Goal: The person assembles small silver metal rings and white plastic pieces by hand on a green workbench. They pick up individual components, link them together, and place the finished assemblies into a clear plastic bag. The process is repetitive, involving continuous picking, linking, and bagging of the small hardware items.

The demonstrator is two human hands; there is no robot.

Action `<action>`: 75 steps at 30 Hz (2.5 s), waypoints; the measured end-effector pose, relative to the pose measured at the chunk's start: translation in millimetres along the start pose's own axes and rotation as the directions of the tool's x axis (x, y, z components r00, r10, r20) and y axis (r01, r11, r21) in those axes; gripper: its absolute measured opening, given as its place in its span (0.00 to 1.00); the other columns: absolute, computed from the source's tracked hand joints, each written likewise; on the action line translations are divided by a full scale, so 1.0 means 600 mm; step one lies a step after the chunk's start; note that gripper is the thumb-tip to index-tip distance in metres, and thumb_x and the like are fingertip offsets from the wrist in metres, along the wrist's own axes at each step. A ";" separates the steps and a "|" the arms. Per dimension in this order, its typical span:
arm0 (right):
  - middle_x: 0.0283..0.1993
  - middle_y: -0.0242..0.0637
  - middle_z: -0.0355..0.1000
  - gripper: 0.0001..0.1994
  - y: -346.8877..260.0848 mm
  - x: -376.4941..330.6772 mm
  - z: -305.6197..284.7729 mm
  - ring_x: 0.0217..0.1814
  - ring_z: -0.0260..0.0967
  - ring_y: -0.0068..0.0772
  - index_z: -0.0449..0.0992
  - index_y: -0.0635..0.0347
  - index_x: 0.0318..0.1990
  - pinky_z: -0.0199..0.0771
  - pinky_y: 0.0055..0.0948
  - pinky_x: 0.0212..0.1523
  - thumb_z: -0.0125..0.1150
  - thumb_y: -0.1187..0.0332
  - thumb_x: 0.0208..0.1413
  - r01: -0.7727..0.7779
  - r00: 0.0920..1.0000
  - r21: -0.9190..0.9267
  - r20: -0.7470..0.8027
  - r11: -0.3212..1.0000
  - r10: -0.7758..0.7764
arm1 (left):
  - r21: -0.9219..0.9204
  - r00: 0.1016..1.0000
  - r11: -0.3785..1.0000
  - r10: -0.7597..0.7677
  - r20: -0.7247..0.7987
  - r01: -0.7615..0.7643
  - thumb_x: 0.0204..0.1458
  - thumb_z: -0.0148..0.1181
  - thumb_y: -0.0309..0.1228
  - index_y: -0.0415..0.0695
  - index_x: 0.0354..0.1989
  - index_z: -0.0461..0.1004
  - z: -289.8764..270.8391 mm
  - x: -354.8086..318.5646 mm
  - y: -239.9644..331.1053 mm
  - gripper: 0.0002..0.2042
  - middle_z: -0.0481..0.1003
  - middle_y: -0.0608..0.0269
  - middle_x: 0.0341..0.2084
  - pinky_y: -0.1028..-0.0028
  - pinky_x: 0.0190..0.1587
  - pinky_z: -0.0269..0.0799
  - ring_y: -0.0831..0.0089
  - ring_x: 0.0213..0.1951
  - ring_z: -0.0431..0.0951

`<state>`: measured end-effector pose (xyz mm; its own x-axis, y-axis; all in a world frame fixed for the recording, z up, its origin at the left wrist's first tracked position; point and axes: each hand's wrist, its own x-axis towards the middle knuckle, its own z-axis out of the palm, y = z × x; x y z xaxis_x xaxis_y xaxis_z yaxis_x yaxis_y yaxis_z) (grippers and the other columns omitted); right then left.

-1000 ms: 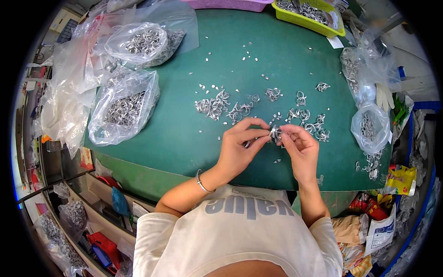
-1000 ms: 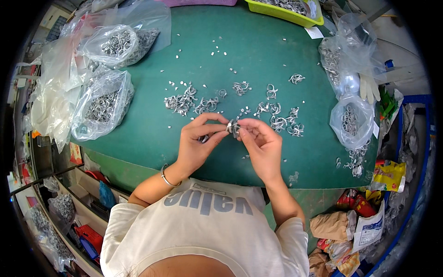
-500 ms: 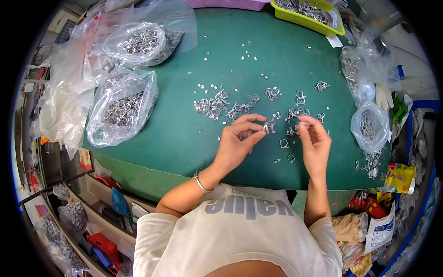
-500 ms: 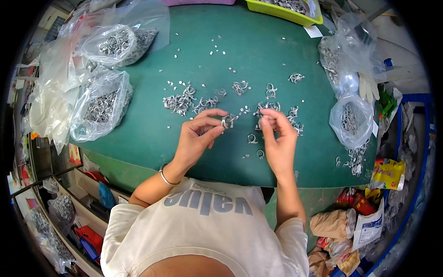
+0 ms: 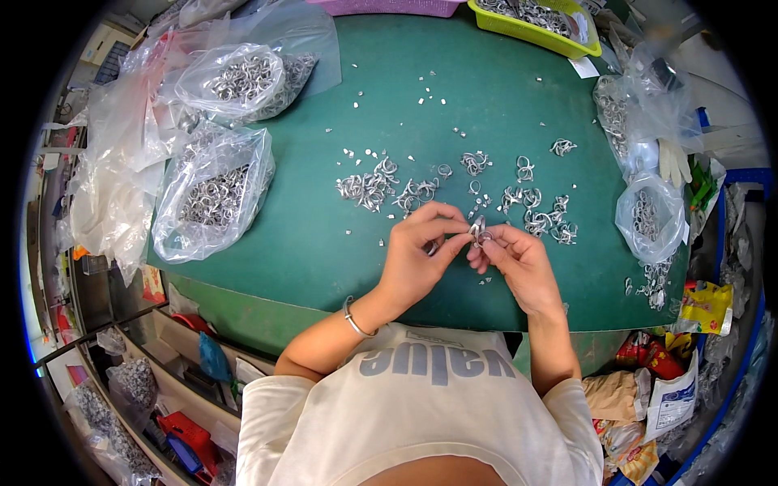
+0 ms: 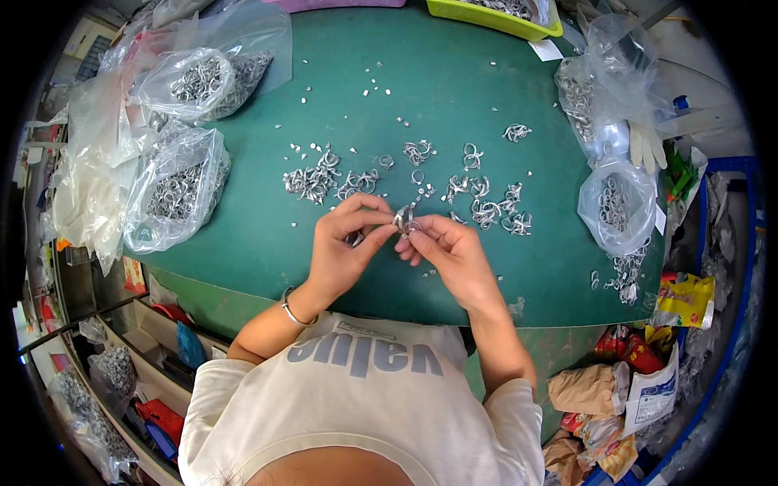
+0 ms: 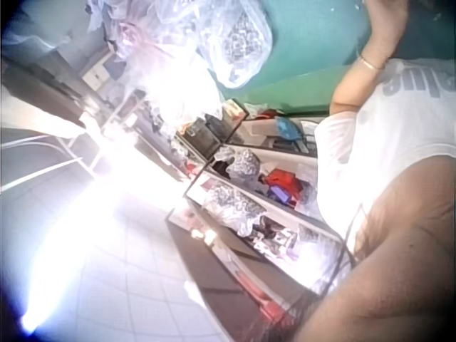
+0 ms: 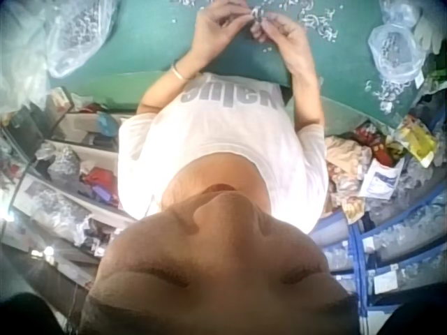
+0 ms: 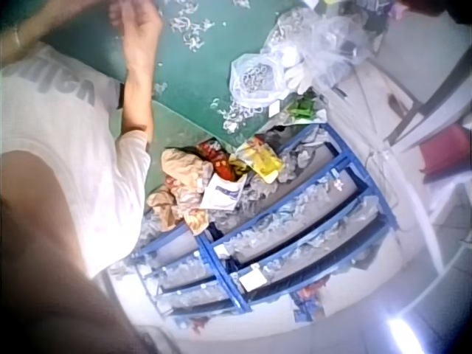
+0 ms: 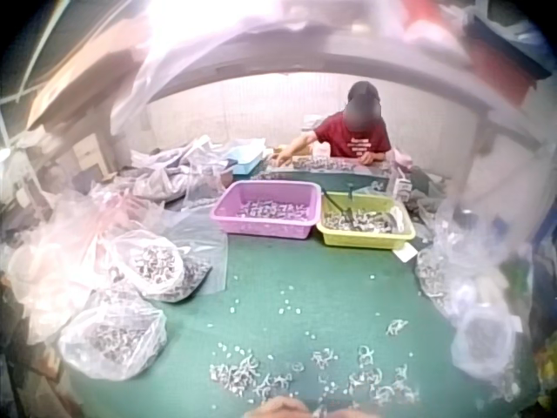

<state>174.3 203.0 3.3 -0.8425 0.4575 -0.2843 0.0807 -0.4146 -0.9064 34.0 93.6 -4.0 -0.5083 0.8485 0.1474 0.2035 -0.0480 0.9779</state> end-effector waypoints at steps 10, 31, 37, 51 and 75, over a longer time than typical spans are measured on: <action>0.25 0.33 0.72 0.02 -0.037 -0.038 0.038 0.26 0.67 0.18 0.71 0.68 0.34 0.67 0.18 0.29 0.53 0.77 0.54 0.179 0.956 -0.243 -0.187 0.953 -0.227 | 0.308 0.969 0.922 0.246 0.006 -0.236 0.40 0.62 0.17 0.39 0.32 0.74 -0.001 0.007 -0.011 0.09 0.73 0.62 0.32 0.81 0.19 0.63 0.79 0.20 0.68; 0.36 0.37 0.65 0.08 0.017 0.130 -0.023 0.40 0.62 0.39 0.73 0.64 0.30 0.61 0.34 0.40 0.64 0.76 0.40 0.392 0.787 -0.885 0.182 0.250 -0.590 | -0.705 0.828 0.446 -0.397 0.396 0.551 0.46 0.47 0.21 0.34 0.42 0.71 -0.033 -0.045 -0.049 0.14 0.71 0.57 0.31 0.82 0.18 0.61 0.75 0.28 0.69; 0.36 0.36 0.66 0.08 0.033 0.175 0.003 0.40 0.62 0.38 0.73 0.64 0.30 0.61 0.33 0.40 0.62 0.77 0.39 0.366 0.770 -0.927 0.350 -0.080 -0.533 | -0.772 0.770 0.238 -0.455 0.446 0.589 0.43 0.49 0.25 0.34 0.42 0.70 -0.029 -0.041 -0.043 0.15 0.69 0.56 0.31 0.81 0.20 0.59 0.73 0.27 0.67; 0.34 0.38 0.68 0.07 -0.021 -0.009 -0.081 0.38 0.65 0.40 0.73 0.65 0.28 0.64 0.33 0.40 0.65 0.78 0.40 0.155 0.881 -0.942 -0.004 0.297 -0.474 | -0.587 0.708 0.420 -0.553 0.439 0.692 0.59 0.47 0.29 0.37 0.41 0.73 0.001 -0.058 -0.047 0.10 0.70 0.64 0.21 0.84 0.17 0.52 0.85 0.14 0.56; 0.36 0.41 0.67 0.06 0.001 0.025 -0.006 0.34 0.65 0.42 0.72 0.67 0.31 0.66 0.31 0.33 0.62 0.77 0.45 0.389 0.808 -0.820 0.085 0.421 -0.583 | -0.422 0.669 0.522 -0.631 0.393 0.741 0.58 0.49 0.30 0.39 0.40 0.73 0.003 -0.068 -0.027 0.09 0.61 0.74 0.12 0.84 0.15 0.43 0.89 0.14 0.54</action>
<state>163.4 212.5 -2.8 -0.7731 0.5449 0.3248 0.1428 0.6484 -0.7478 53.0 60.4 -26.0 -0.1399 0.8045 -0.5772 -0.6235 0.3813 0.6826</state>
